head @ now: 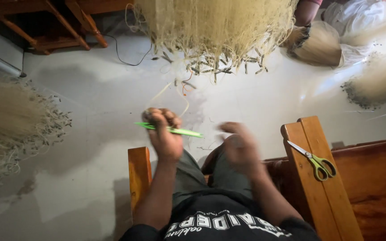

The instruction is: Repairing or assembling a fishing net by threading line and tying knots using a plastic shuttle

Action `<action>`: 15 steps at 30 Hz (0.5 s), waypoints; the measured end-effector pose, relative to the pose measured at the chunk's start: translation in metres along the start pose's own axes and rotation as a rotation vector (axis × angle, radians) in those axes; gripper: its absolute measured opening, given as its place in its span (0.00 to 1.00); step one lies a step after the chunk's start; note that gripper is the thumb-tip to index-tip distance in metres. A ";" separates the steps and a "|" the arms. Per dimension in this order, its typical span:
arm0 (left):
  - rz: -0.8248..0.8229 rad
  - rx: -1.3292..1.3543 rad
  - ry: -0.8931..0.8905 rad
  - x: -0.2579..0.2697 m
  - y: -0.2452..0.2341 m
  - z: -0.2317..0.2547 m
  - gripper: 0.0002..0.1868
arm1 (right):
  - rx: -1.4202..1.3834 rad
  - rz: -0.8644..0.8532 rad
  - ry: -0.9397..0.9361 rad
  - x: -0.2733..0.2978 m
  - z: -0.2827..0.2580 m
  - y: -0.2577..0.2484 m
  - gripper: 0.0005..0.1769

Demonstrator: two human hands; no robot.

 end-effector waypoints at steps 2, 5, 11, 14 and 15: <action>-0.019 -0.023 0.012 0.014 0.017 0.000 0.14 | 0.043 -0.157 0.007 -0.010 -0.016 0.039 0.13; -0.038 -0.021 0.006 0.019 0.027 0.001 0.14 | 0.060 -0.268 0.005 -0.008 -0.008 0.074 0.13; -0.100 0.123 -0.043 0.004 0.010 -0.013 0.11 | 0.086 -0.270 0.042 0.001 0.008 0.057 0.13; -0.129 0.253 0.014 -0.012 0.001 0.013 0.07 | 0.116 -0.305 0.111 0.008 0.026 0.027 0.17; -0.138 0.327 0.006 -0.019 -0.011 0.017 0.05 | 0.106 -0.312 0.146 0.013 0.035 0.014 0.17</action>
Point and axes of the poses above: each hand's wrist, its own x-axis away from the middle knuckle, its own y-axis out of the palm, z = x × y, the point moved 10 cm from there along -x, towards the middle knuckle, and after that the axes turned 1 degree about -y, right-handed, at the moved point
